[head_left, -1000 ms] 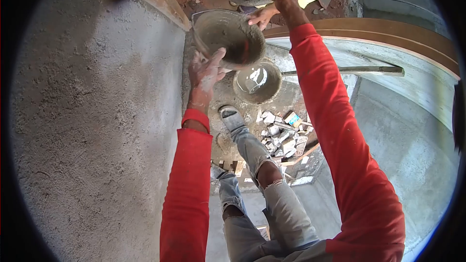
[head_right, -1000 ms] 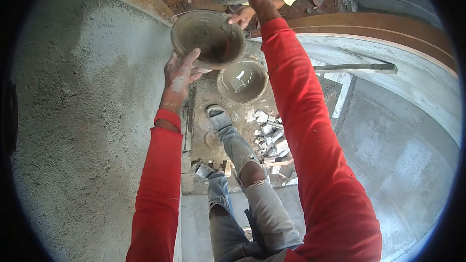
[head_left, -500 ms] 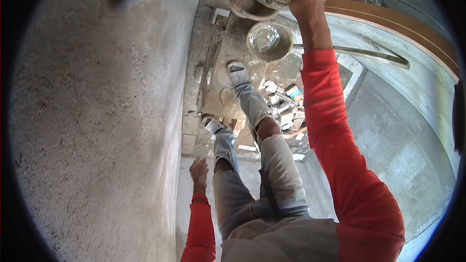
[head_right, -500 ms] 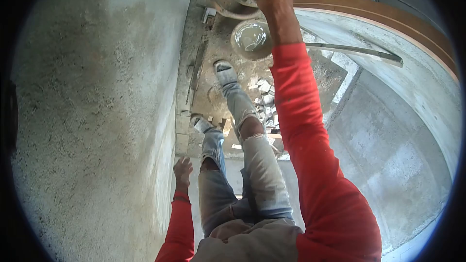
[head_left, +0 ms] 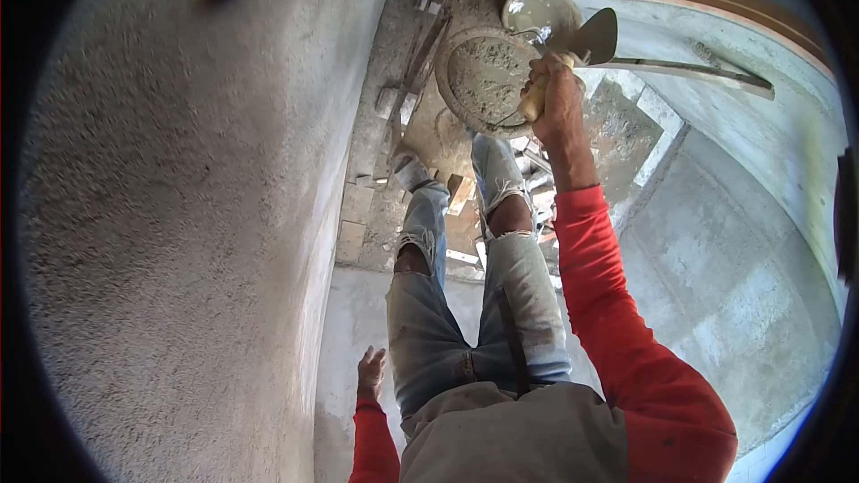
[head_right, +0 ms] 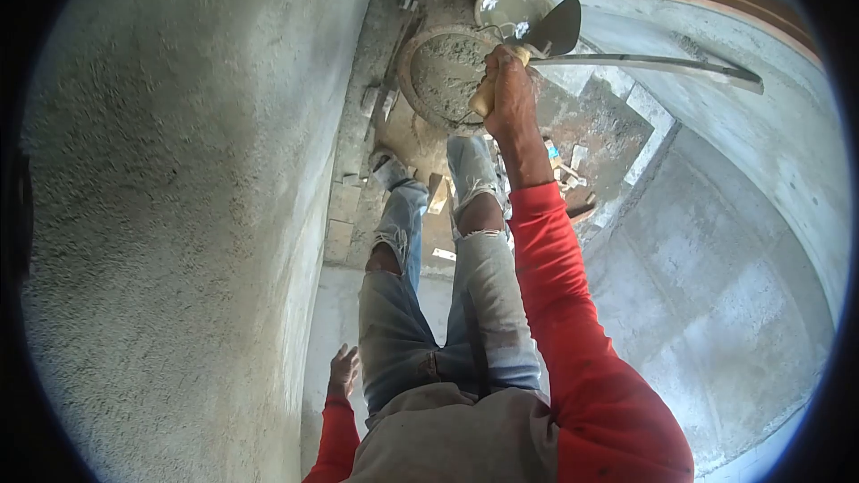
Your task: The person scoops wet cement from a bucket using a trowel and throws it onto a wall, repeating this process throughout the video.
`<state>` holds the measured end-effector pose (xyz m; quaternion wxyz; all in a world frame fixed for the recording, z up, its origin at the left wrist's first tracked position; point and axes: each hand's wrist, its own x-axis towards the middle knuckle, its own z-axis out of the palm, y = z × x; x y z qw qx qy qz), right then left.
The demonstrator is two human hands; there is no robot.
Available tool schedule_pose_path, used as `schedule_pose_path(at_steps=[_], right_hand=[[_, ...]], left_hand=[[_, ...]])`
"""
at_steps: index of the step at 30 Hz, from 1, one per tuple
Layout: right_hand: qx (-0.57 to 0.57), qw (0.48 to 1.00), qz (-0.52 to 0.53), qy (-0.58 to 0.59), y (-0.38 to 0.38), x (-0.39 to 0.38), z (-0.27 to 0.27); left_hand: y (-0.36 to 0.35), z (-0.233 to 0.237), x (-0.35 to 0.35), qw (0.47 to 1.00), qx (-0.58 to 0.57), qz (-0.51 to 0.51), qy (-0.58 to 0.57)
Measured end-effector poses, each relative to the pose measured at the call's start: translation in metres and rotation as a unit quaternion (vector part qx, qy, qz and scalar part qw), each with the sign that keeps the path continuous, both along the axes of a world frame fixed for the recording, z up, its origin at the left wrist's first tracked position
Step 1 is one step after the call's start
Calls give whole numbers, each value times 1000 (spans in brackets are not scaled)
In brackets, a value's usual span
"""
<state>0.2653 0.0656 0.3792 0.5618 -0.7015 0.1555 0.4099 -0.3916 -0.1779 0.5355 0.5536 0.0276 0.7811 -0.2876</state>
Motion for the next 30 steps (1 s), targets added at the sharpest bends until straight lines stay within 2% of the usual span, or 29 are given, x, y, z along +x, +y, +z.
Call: schedule_pose_path(at_steps=[1,3,6,8,9,10,11,12,13,14,16,17,18,20,21,23,26,28,29,30], right_hand=[[-5,1000,23,2,-19,-11,-20],[27,990,111,-79,-61,-31,-81],[-8,987,136,-88,-69,-59,-87],[-57,998,-18,28,-61,-75,-100],[-4,999,46,0,-84,-77,-134],[-2,999,49,-8,-87,-79,-153],[-8,999,46,-12,-96,-87,-168],[-14,999,42,-15,-103,-97,-182],[-6,999,-34,-6,-103,-105,-205],[-18,999,-49,-3,-97,-114,-219],[-57,995,-85,2,-100,-133,-240],[-47,997,-58,-22,-116,-140,-282],[-110,992,-41,-56,-105,-151,-270],[-70,976,152,-137,-112,-163,-251],[-72,954,231,-177,-123,-163,-235],[-65,886,381,-257,-136,-161,-210],[-129,846,444,-267,-164,-132,-178],[-171,825,444,-307,-165,-101,-192],[-156,780,488,-360,-163,-84,-220],[-144,702,561,-415,-156,-67,-249]], left_hand=[[-2,-1,-13,1000,11,26,-9],[-12,-2,-35,996,27,77,-26],[-21,-20,-34,993,15,115,-36],[-8,-31,1,982,25,165,-90],[-1,-41,22,973,39,195,-114],[-3,-52,37,964,51,223,-136],[-19,-60,38,972,129,124,-154],[-10,-57,53,980,105,71,-151],[11,-60,83,984,92,21,-152],[19,-65,103,985,81,-27,-153],[8,-67,107,987,102,-14,-121],[8,-68,110,988,100,-24,-117],[9,-72,114,988,101,-34,-115],[7,-83,110,989,87,-32,-116],[5,-88,110,989,81,-32,-120],[2,-101,113,975,139,-41,-171],[10,-116,128,961,189,-103,-176],[16,-123,141,955,188,-167,-154],[17,-132,148,951,188,-198,-143],[17,-139,152,947,184,-228,-129]])
